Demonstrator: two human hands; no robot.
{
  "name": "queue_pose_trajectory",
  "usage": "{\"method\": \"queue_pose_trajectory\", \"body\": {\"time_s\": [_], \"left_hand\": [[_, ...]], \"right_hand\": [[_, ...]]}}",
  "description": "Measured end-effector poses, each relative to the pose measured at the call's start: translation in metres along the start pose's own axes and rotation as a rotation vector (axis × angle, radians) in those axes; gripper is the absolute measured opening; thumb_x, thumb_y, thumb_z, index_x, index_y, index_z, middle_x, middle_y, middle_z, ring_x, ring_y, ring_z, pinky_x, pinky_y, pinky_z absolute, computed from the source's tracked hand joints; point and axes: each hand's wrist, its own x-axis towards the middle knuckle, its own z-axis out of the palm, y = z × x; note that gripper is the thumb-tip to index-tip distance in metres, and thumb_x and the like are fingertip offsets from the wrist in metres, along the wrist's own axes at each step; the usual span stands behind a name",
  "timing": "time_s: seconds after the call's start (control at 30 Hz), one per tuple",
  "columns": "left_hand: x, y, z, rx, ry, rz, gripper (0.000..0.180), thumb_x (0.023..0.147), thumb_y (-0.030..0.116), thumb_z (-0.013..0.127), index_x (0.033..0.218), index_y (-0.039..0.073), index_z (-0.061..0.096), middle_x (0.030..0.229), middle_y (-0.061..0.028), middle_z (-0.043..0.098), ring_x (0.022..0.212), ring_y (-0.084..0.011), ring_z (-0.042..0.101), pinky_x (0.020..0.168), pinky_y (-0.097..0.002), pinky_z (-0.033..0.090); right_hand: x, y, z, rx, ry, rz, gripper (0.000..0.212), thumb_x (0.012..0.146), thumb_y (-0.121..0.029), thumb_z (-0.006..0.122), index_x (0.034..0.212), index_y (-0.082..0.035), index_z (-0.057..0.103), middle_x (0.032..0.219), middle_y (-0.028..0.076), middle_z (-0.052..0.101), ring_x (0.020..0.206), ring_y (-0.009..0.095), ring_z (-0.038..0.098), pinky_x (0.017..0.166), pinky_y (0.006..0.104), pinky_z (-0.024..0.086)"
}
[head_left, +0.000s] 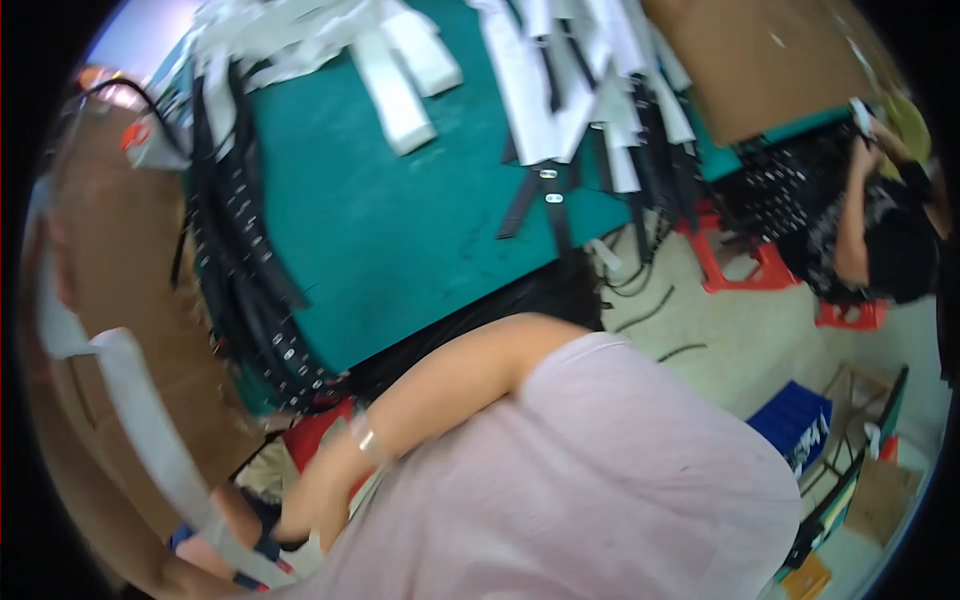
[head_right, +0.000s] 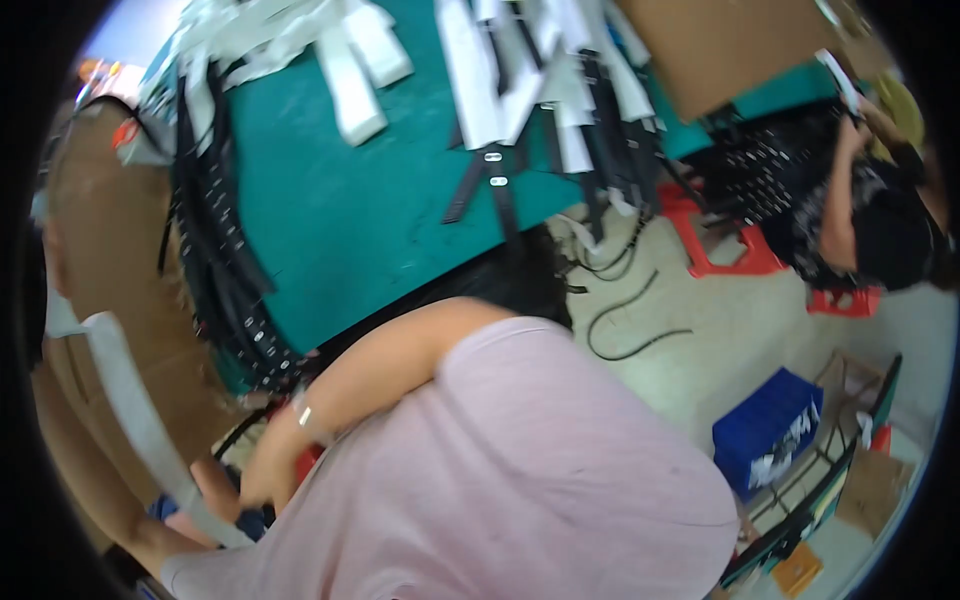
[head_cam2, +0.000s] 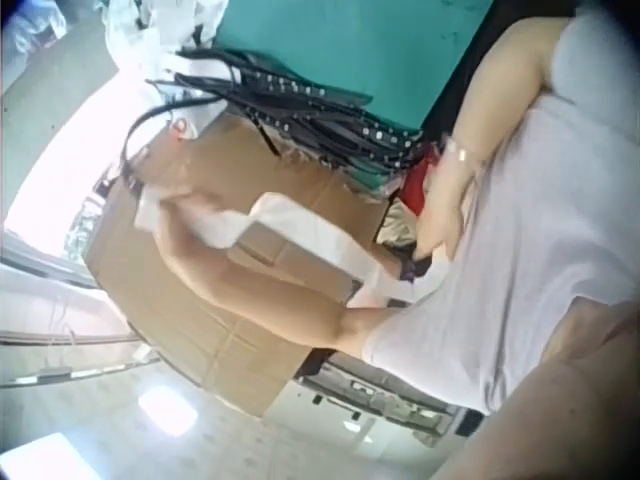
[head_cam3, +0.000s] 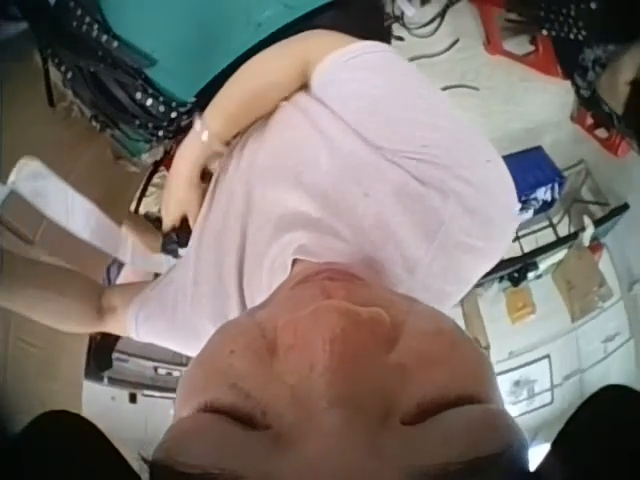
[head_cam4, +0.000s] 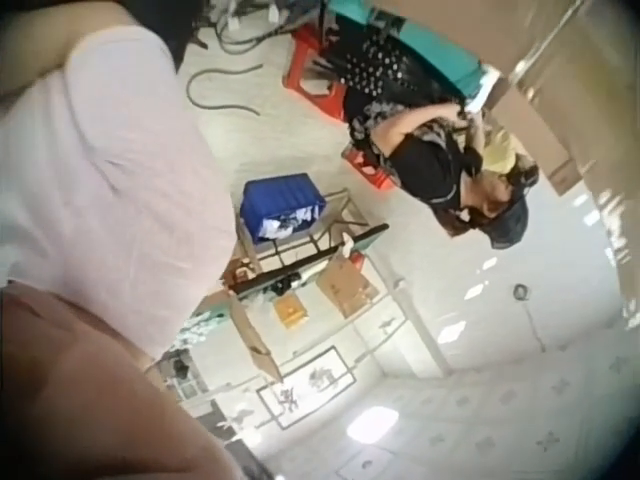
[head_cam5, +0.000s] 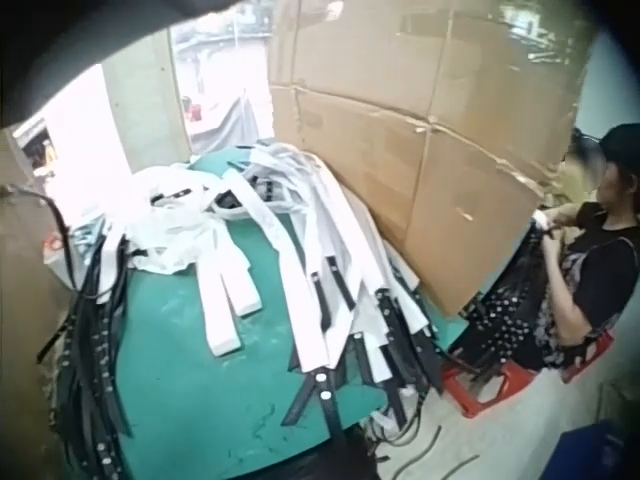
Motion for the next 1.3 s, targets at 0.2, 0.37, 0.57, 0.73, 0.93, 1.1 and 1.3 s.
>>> {"method": "queue_pose_trajectory", "body": {"time_s": [0.2, 0.37, 0.57, 0.73, 0.93, 1.1, 1.3], "left_hand": [[-0.044, -0.135, 0.130, -0.379, -0.556, -0.323, 0.032, 0.089, 0.032, 0.055, 0.081, 0.001, 0.057, 0.063, -0.0075, 0.060, 0.056, -0.0155, 0.058, 0.054, -0.0273, 0.047], [-0.059, -0.221, 0.194, -0.852, -0.706, -0.425, 0.029, 0.092, 0.033, 0.053, 0.085, 0.005, 0.051, 0.071, -0.0029, 0.048, 0.068, -0.0139, 0.051, 0.069, -0.0350, 0.053], [-0.041, -0.239, 0.197, -0.969, -0.699, -0.336, 0.026, 0.090, 0.031, 0.056, 0.091, 0.006, 0.049, 0.071, -0.0003, 0.040, 0.067, -0.0116, 0.047, 0.069, -0.0348, 0.054], [-0.058, -0.241, 0.192, -1.064, -0.685, -0.265, 0.032, 0.088, 0.032, 0.057, 0.076, 0.008, 0.040, 0.064, -0.0007, 0.038, 0.059, -0.0114, 0.041, 0.061, -0.0312, 0.053], [-0.039, -0.227, 0.189, -1.033, -0.702, -0.288, 0.035, 0.088, 0.034, 0.058, 0.076, 0.006, 0.041, 0.063, -0.0014, 0.038, 0.057, -0.0111, 0.041, 0.061, -0.0310, 0.054], [-0.056, -0.228, 0.194, -0.882, -0.731, -0.313, 0.033, 0.086, 0.032, 0.061, 0.077, 0.005, 0.044, 0.063, -0.0024, 0.041, 0.057, -0.0115, 0.044, 0.062, -0.0301, 0.053], [-0.057, -0.219, 0.192, -0.809, -0.628, -0.300, 0.028, 0.085, 0.030, 0.063, 0.082, 0.008, 0.047, 0.066, 0.0014, 0.041, 0.061, -0.0084, 0.044, 0.063, -0.0274, 0.048]], "right_hand": [[-0.203, 0.002, -0.096, 1.399, 1.071, 0.081, 0.045, 0.095, -0.036, 0.039, 0.116, 0.002, 0.054, 0.108, 0.018, 0.062, 0.094, 0.023, 0.062, 0.075, 0.0316, 0.051], [-0.190, 0.000, -0.101, 0.831, 1.225, 0.485, 0.029, 0.090, -0.025, 0.059, 0.107, -0.002, 0.061, 0.095, 0.011, 0.066, 0.080, 0.012, 0.060, 0.061, 0.0211, 0.046], [-0.163, 0.001, -0.080, 0.480, 1.339, 0.590, 0.018, 0.079, -0.016, 0.069, 0.087, 0.001, 0.068, 0.075, 0.005, 0.066, 0.068, 0.008, 0.060, 0.057, 0.0229, 0.048], [-0.143, 0.012, -0.080, 0.719, 1.479, 0.315, 0.024, 0.080, -0.020, 0.069, 0.068, 0.000, 0.062, 0.065, 0.002, 0.061, 0.063, 0.006, 0.053, 0.057, 0.0235, 0.043], [-0.156, 0.010, -0.069, 0.236, 1.365, 0.453, 0.018, 0.077, -0.016, 0.072, 0.075, 0.000, 0.065, 0.073, 0.003, 0.064, 0.070, 0.007, 0.054, 0.065, 0.0240, 0.044], [-0.167, -0.002, -0.101, 0.705, 1.462, 0.304, 0.017, 0.080, -0.016, 0.070, 0.086, -0.002, 0.063, 0.081, 0.005, 0.066, 0.071, 0.009, 0.059, 0.058, 0.0211, 0.046], [-0.157, -0.038, -0.098, 0.562, 1.321, 0.563, 0.020, 0.079, -0.016, 0.071, 0.085, 0.002, 0.063, 0.076, 0.006, 0.066, 0.067, 0.009, 0.061, 0.058, 0.0214, 0.049]]}}
